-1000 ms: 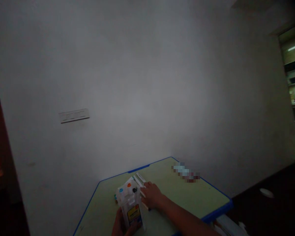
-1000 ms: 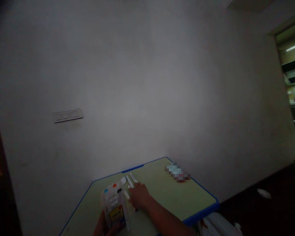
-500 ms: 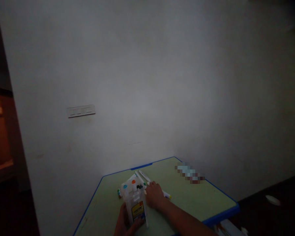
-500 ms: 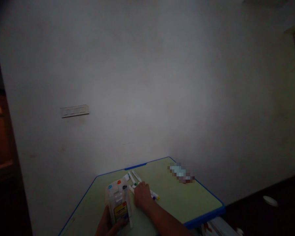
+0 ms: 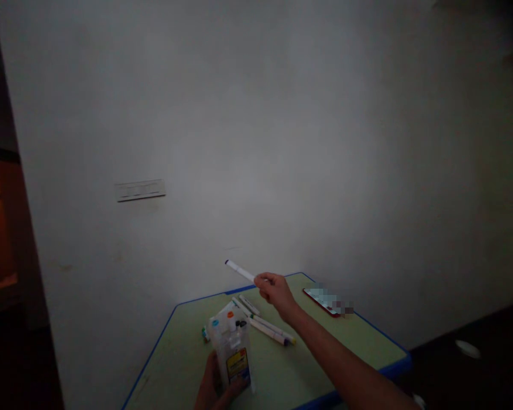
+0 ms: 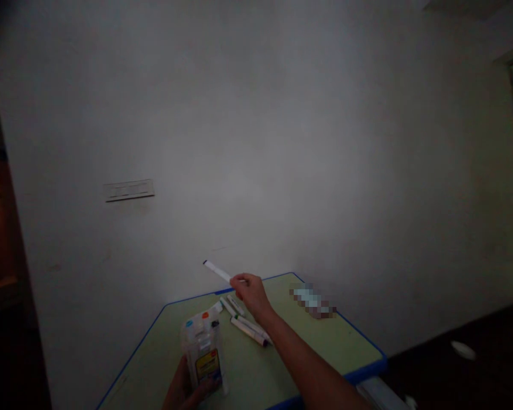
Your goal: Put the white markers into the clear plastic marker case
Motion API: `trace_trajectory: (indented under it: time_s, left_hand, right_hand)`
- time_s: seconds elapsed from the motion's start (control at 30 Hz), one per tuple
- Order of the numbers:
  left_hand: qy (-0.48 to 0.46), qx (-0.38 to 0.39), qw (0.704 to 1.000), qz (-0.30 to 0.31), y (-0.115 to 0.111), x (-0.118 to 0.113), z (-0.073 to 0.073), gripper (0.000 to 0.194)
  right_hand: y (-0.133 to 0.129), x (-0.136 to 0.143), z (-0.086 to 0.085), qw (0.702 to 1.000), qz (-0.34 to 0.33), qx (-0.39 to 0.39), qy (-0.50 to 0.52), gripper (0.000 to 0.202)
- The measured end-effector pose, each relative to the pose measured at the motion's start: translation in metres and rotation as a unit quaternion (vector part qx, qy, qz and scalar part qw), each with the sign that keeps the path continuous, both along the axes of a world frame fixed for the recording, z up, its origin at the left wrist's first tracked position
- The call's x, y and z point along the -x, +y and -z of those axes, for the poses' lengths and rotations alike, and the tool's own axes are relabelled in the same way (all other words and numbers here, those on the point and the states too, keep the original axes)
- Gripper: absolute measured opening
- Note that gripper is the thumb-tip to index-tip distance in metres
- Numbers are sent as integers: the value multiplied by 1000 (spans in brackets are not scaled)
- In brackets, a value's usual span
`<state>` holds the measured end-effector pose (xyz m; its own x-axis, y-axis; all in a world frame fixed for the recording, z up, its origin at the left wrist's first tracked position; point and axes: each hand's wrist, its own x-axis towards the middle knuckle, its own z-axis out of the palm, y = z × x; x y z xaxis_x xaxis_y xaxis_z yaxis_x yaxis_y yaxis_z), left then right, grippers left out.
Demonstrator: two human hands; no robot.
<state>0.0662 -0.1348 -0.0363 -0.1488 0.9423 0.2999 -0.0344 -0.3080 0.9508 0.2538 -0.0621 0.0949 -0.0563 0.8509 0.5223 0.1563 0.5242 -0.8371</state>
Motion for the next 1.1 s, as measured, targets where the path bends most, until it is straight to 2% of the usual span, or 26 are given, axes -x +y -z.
trace_trajectory:
  time_s: [0.07, 0.1, 0.17, 0.27, 0.37, 0.47, 0.53, 0.6, 0.7, 0.8, 0.87, 0.93, 1.0, 1.07, 1.1]
  left_hand:
    - [7, 6, 1000, -3, 1, -1, 1, 84]
    - [10, 8, 1000, -3, 0, -1, 0, 83]
    - [12, 8, 1000, 2, 0, -1, -2, 79]
    - [11, 8, 1000, 18, -2, 0, -6, 75]
    - [0, 4, 1000, 15, -2, 0, -6, 78]
    - [-6, -5, 1000, 6, -1, -1, -6, 82]
    - [-2, -9, 1000, 1, -1, -3, -7, 79]
    - [3, -16, 1000, 1, -2, -4, -9, 76]
    - [8, -18, 1000, 4, -3, -4, -11, 76]
    - [26, -15, 1000, -2, -2, -2, -11, 75]
    - [40, -18, 999, -5, -1, 0, -10, 74]
    - [45, -16, 999, -11, 1, 1, -8, 75]
    - [40, -11, 999, -12, 1, 1, -6, 77]
    - [32, -9, 999, -3, -1, 1, -7, 78]
    - [31, -9, 999, 1, -2, 0, -8, 78]
  right_hand:
    - [-18, -8, -21, 993, -107, 13, 47, 18]
    - [-27, -12, -29, 989, -145, 16, 33, 15]
    - [-39, -18, -40, 984, -175, 9, -26, 8]
    - [-47, -19, -48, 982, -137, -18, -129, 2]
    - [-47, -4, -48, 975, -69, -24, -212, 3]
    - [-48, 21, -46, 959, -16, -58, -278, 17]
    - [-52, 36, -45, 937, -18, -96, -336, 25]
    - [-56, 48, -44, 902, -31, -123, -412, 24]
    - [-63, 58, -42, 854, -27, -134, -502, 26]
    - [-64, 61, -41, 840, -16, -125, -528, 29]
    - [-60, 60, -41, 838, -34, -133, -529, 28]
    - [-53, 58, -40, 847, -82, -147, -504, 25]
    - [-42, 54, -38, 883, -112, -151, -430, 20]
    - [-25, 49, -32, 930, -68, -133, -335, 20]
    - [-14, 46, -26, 948, -19, -119, -295, 23]
